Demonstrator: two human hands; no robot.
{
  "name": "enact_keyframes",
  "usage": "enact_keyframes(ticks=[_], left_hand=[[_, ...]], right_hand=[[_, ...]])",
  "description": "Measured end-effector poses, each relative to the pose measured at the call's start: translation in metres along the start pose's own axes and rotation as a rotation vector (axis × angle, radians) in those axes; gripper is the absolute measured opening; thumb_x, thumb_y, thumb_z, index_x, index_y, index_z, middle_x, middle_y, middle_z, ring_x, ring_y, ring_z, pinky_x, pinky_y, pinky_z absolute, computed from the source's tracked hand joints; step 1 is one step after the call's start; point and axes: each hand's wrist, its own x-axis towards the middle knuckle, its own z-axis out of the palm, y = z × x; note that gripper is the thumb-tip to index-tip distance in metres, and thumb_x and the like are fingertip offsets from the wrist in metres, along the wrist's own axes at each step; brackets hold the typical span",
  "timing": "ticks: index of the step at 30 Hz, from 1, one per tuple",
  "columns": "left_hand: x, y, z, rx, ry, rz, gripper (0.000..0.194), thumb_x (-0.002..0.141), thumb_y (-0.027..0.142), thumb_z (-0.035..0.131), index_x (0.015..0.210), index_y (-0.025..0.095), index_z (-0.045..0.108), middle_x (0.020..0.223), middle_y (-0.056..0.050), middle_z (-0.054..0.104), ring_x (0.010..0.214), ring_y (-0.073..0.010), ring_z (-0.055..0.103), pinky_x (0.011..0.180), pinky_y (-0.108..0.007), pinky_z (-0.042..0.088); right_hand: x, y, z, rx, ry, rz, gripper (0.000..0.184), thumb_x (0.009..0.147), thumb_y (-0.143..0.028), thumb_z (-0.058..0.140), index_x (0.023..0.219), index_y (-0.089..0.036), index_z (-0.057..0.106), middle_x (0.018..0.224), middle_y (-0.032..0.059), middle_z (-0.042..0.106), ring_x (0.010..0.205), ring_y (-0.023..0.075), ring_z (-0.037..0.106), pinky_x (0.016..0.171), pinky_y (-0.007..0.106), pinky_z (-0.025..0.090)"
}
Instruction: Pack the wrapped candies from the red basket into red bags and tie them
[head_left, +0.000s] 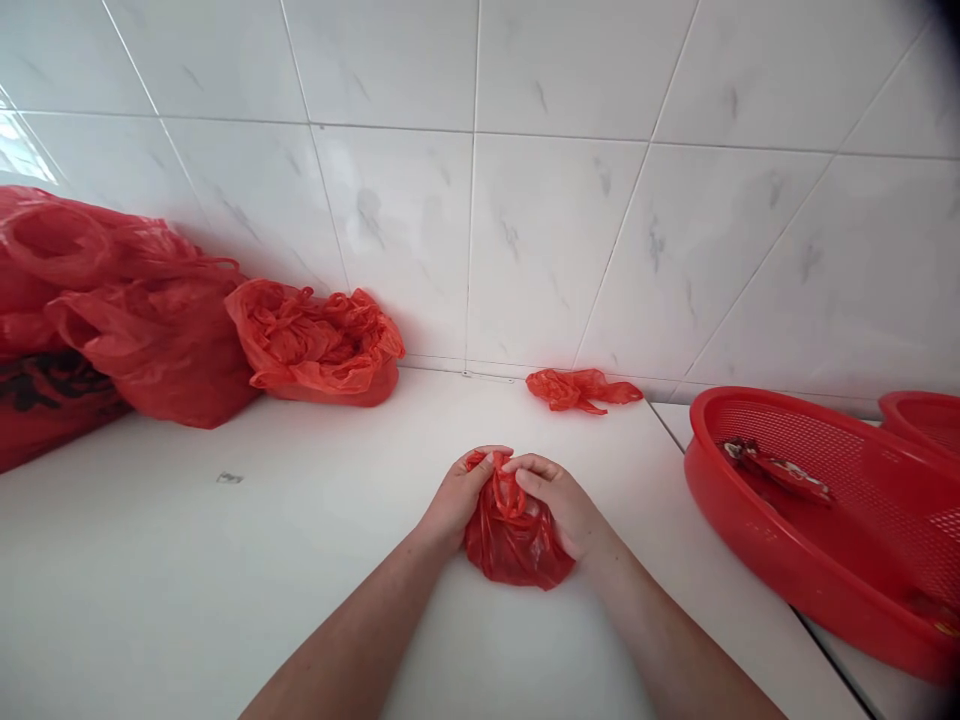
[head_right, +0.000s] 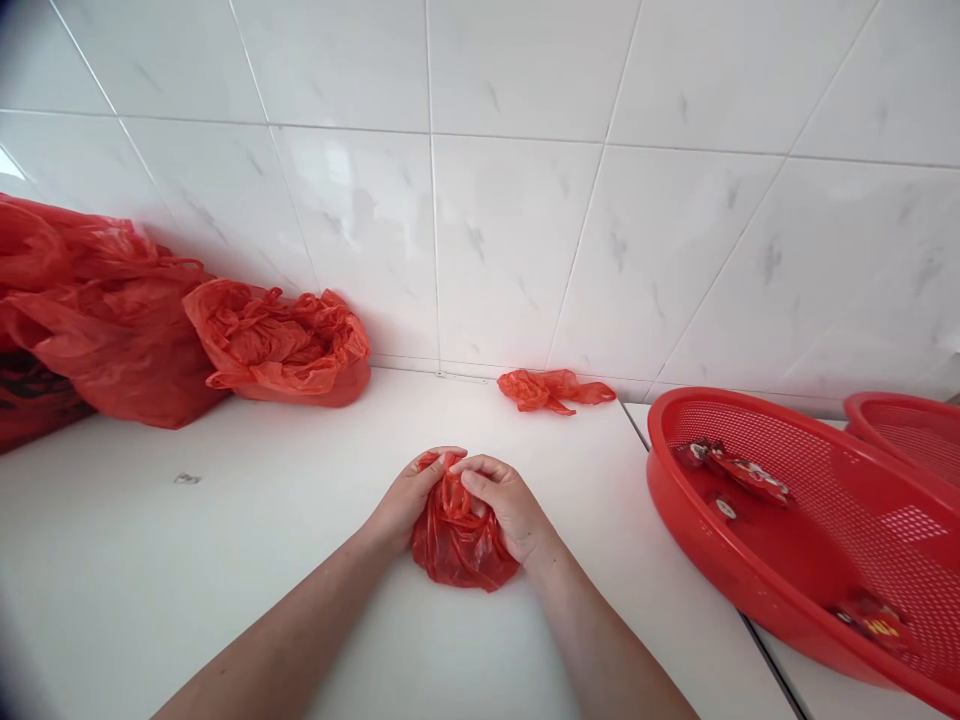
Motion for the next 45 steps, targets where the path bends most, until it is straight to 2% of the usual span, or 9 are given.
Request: enact_keyframes(ticks=[3,6,10,16,21,30,34,40,45], left_hand=[[0.001,-0.001,-0.001,-0.002,0.005,0.02,0.029,0.077,0.038,0.064,0.097,0.017,0.061,0.085,-0.004,0.063,0.075,-0.0156,0.061,0.07,-0.027,0.048],[0.0,-0.001,-0.003,-0.02,-0.028,0.056,0.023,0.078,0.035,0.064,0.092,0.018,0.057,0.08,-0.002,0.06,0.069,-0.0131,0.059,0.065,-0.024,0.047],[-0.001,0.0,-0.005,-0.05,-0.066,0.074,0.021,0.078,0.032,0.064,0.088,0.019,0.051,0.076,0.0,0.059,0.064,-0.0118,0.057,0.06,-0.022,0.044],[-0.001,0.0,-0.007,-0.104,-0.134,0.092,0.019,0.079,0.026,0.064,0.086,0.018,0.048,0.077,0.0,0.058,0.065,-0.0107,0.057,0.062,-0.022,0.044],[0.0,0.0,-0.008,-0.136,-0.154,0.099,0.017,0.08,0.023,0.064,0.086,0.018,0.048,0.08,-0.001,0.059,0.069,-0.0118,0.059,0.065,-0.024,0.045],[0.003,-0.001,-0.011,-0.159,-0.098,0.092,0.014,0.084,0.028,0.059,0.092,0.017,0.054,0.089,-0.004,0.063,0.075,-0.0144,0.061,0.072,-0.028,0.048],[0.004,-0.002,-0.012,-0.132,-0.092,0.09,0.016,0.083,0.029,0.06,0.094,0.017,0.057,0.091,-0.006,0.064,0.077,-0.0155,0.062,0.074,-0.03,0.048],[0.004,-0.002,-0.013,-0.143,-0.08,0.092,0.018,0.083,0.029,0.06,0.096,0.016,0.057,0.092,-0.006,0.064,0.075,-0.0147,0.062,0.071,-0.029,0.049],[0.004,0.0,-0.013,-0.196,-0.076,0.092,0.017,0.084,0.03,0.059,0.094,0.017,0.057,0.088,-0.005,0.065,0.074,-0.0144,0.062,0.071,-0.028,0.049]], right_hand=[[-0.001,0.0,0.0,-0.144,0.029,-0.025,0.017,0.071,-0.028,0.068,0.086,-0.023,0.061,0.072,-0.0028,0.059,0.06,0.0109,0.051,0.062,0.025,0.04],[-0.003,-0.002,0.003,-0.295,0.08,-0.082,0.025,0.073,-0.024,0.064,0.096,-0.026,0.057,0.079,-0.0023,0.061,0.068,0.0138,0.056,0.065,0.028,0.044],[-0.006,-0.003,0.005,-0.418,0.128,-0.086,0.032,0.076,-0.026,0.058,0.107,-0.028,0.049,0.072,-0.0032,0.061,0.065,0.0164,0.058,0.06,0.029,0.045],[-0.002,-0.001,0.004,-0.473,0.223,-0.072,0.028,0.074,-0.025,0.057,0.101,-0.027,0.051,0.073,-0.0035,0.062,0.064,0.0164,0.059,0.058,0.029,0.046],[0.0,0.0,0.0,-0.4,0.234,-0.057,0.03,0.072,-0.026,0.061,0.101,-0.026,0.052,0.08,-0.0023,0.063,0.07,0.0168,0.06,0.062,0.029,0.047],[0.001,-0.003,-0.006,0.125,0.132,0.004,0.02,0.079,-0.038,0.06,0.089,-0.022,0.059,0.072,-0.0017,0.063,0.06,0.0121,0.055,0.06,0.026,0.045],[0.0,-0.003,-0.007,0.177,0.112,-0.003,0.018,0.078,-0.034,0.063,0.089,-0.021,0.06,0.079,0.0004,0.064,0.069,0.014,0.058,0.066,0.027,0.046],[-0.003,-0.004,-0.009,0.227,-0.018,-0.022,0.021,0.083,-0.032,0.057,0.101,-0.022,0.057,0.089,0.0028,0.064,0.072,0.0148,0.059,0.069,0.03,0.047],[-0.003,-0.003,-0.012,0.175,-0.116,0.009,0.036,0.078,-0.024,0.064,0.112,-0.026,0.052,0.087,0.002,0.064,0.075,0.0154,0.06,0.072,0.032,0.047]])
